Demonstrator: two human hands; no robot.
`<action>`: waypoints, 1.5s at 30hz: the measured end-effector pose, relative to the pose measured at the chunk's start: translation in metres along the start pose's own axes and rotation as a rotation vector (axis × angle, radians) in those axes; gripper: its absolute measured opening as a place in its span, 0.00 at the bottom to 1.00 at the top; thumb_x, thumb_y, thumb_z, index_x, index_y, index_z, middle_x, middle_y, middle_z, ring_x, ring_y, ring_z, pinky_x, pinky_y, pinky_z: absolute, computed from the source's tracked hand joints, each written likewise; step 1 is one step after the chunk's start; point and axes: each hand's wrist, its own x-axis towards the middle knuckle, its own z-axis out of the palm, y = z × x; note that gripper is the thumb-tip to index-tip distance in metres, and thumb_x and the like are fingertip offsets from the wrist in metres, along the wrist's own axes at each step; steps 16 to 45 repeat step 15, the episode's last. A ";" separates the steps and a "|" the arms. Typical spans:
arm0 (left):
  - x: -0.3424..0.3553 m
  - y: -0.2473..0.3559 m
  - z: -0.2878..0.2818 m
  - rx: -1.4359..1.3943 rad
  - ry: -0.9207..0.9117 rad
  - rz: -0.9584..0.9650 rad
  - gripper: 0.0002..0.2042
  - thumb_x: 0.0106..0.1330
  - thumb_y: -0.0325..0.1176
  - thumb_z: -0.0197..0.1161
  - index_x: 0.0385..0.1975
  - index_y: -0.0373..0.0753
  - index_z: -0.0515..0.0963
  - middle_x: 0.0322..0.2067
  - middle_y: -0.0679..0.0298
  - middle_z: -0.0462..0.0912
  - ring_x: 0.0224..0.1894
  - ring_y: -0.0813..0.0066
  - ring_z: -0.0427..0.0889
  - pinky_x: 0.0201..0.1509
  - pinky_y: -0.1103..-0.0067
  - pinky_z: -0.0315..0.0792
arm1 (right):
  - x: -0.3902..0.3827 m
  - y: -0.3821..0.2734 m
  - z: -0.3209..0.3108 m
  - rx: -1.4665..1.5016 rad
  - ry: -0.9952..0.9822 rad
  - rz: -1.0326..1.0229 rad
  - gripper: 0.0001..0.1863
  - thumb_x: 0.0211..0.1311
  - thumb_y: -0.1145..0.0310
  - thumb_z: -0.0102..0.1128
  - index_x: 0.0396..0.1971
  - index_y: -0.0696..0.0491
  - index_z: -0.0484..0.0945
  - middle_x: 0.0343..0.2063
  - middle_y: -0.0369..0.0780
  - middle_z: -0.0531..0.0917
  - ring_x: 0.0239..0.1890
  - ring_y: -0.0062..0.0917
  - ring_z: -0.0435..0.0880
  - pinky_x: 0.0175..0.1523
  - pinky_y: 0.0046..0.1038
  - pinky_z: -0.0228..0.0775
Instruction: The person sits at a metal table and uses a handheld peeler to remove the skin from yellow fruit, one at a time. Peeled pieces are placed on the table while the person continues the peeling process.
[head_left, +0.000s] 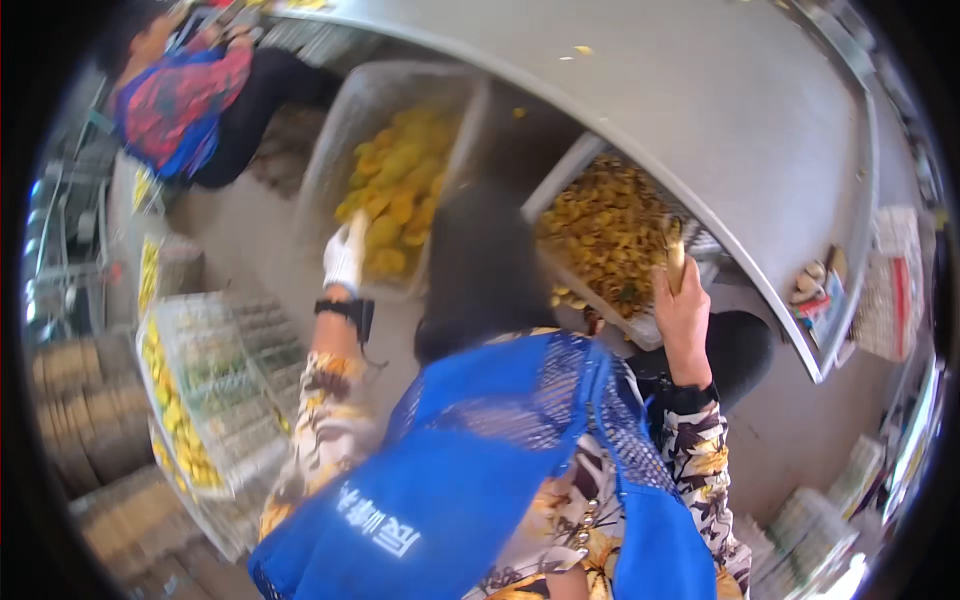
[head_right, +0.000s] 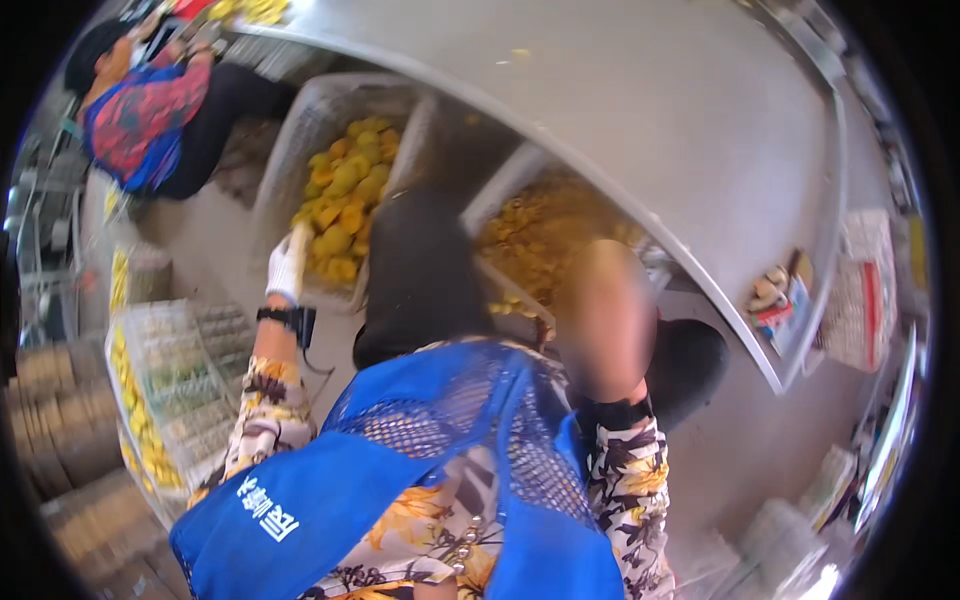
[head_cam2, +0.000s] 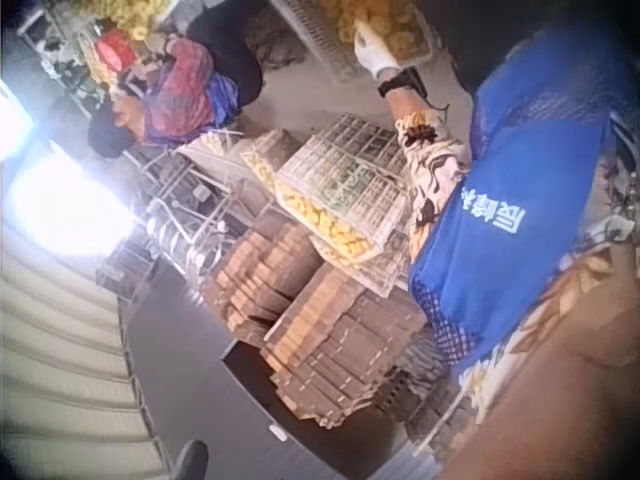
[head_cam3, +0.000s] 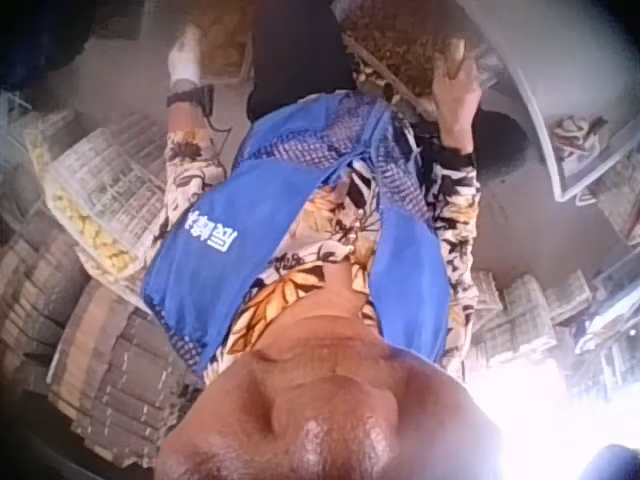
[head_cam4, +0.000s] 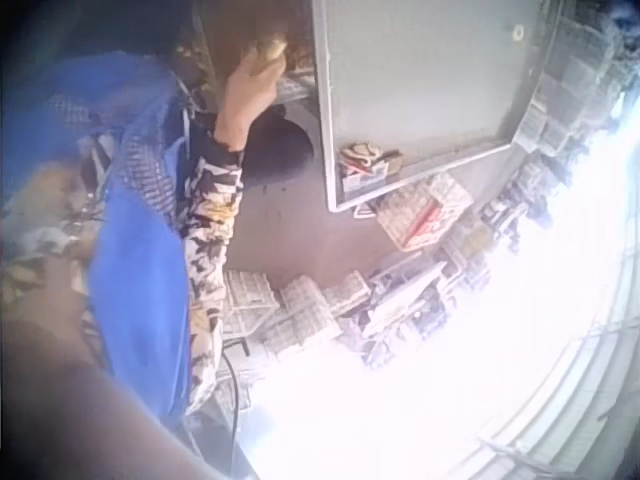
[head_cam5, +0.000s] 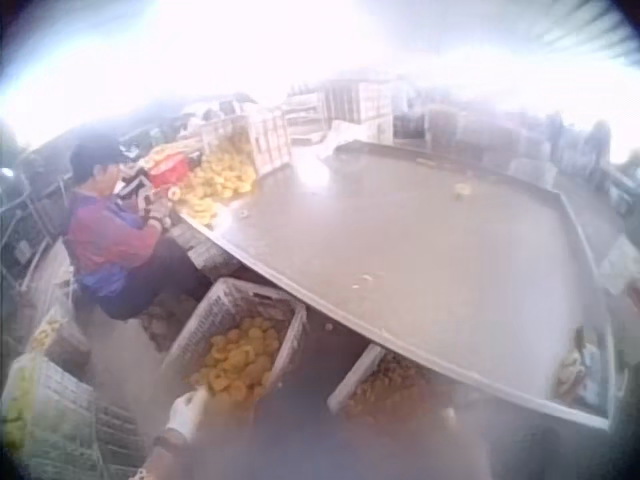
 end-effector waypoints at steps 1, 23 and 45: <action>-0.006 0.016 0.005 -0.005 -0.072 -0.069 0.23 0.60 0.48 0.56 0.42 0.30 0.74 0.34 0.66 0.78 0.36 0.81 0.71 0.42 0.83 0.65 | 0.003 -0.004 -0.007 -0.019 0.107 -0.041 0.22 0.54 0.57 0.55 0.45 0.55 0.67 0.28 0.54 0.78 0.34 0.49 0.76 0.36 0.41 0.68; 0.005 0.064 0.078 0.222 -0.155 0.387 0.16 0.57 0.39 0.58 0.38 0.32 0.76 0.37 0.52 0.80 0.39 0.64 0.79 0.45 0.76 0.69 | 0.129 0.104 -0.079 -0.522 -0.004 0.013 0.23 0.52 0.57 0.51 0.50 0.46 0.70 0.44 0.48 0.73 0.50 0.41 0.69 0.54 0.40 0.61; 0.005 0.064 0.078 0.222 -0.155 0.387 0.16 0.57 0.39 0.58 0.38 0.32 0.76 0.37 0.52 0.80 0.39 0.64 0.79 0.45 0.76 0.69 | 0.129 0.104 -0.079 -0.522 -0.004 0.013 0.23 0.52 0.57 0.51 0.50 0.46 0.70 0.44 0.48 0.73 0.50 0.41 0.69 0.54 0.40 0.61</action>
